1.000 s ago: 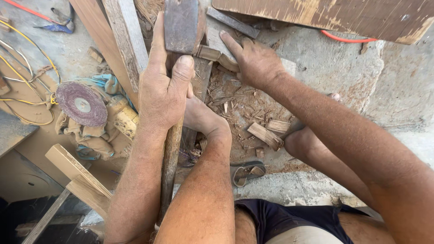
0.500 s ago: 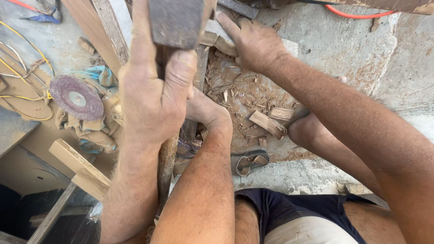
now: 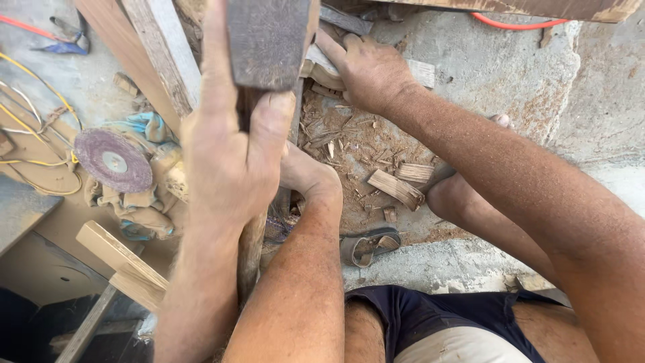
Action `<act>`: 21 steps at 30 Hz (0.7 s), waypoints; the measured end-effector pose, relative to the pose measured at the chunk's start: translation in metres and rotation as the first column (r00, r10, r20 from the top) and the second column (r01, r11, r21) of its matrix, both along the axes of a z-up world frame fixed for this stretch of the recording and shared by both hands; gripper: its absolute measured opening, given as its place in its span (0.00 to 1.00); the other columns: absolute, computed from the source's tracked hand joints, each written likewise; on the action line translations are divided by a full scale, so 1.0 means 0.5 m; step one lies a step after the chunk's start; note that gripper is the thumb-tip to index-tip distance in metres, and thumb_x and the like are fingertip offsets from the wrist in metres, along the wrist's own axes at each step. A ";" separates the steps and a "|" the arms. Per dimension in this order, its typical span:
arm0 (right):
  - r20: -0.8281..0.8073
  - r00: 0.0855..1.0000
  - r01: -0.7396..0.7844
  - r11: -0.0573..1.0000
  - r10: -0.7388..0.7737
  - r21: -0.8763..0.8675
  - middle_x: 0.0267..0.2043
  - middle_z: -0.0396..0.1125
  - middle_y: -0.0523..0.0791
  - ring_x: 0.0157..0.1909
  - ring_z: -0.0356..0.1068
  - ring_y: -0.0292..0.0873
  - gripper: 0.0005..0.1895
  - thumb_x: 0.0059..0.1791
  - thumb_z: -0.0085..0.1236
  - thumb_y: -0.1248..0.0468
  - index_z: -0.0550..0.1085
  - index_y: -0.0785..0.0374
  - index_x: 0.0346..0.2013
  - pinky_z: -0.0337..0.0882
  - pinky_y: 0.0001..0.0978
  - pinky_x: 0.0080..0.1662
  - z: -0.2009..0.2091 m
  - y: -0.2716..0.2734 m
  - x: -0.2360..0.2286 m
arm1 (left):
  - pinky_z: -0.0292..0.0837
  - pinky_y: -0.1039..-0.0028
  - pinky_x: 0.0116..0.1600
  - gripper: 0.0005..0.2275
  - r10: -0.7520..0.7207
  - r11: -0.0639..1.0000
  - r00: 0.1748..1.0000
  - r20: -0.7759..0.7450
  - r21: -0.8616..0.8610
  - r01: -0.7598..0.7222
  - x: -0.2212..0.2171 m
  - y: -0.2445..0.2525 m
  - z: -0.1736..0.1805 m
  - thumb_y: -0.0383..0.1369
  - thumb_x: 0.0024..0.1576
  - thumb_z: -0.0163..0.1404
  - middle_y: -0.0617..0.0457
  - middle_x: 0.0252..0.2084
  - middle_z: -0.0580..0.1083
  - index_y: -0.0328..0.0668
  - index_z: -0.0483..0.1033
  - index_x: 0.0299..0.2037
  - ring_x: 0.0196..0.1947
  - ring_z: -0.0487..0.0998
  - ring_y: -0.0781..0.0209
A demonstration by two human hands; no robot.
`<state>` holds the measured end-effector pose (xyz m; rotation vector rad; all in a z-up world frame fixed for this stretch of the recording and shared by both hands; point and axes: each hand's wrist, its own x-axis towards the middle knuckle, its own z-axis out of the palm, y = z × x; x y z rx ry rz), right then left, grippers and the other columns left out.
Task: The person uses an angle grinder to smooth and shape a piece of wood, then switches to a hammer to chip away at the wood's surface. The person alternates between grinding and hammering to refine the wood's shape.
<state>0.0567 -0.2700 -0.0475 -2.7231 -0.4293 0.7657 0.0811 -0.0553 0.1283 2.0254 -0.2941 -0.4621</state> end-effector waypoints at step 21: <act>0.065 0.998 -0.024 1.000 0.023 0.007 0.44 0.67 0.54 0.46 0.73 0.51 0.44 0.51 0.63 0.63 0.49 0.52 0.77 0.77 0.48 0.44 -0.028 -0.003 -0.016 | 0.84 0.76 0.34 0.30 0.129 0.988 0.979 -0.156 0.109 -0.113 -0.006 -0.018 -0.092 0.41 0.74 0.49 0.54 0.41 0.84 0.49 0.45 0.79 0.28 0.83 0.69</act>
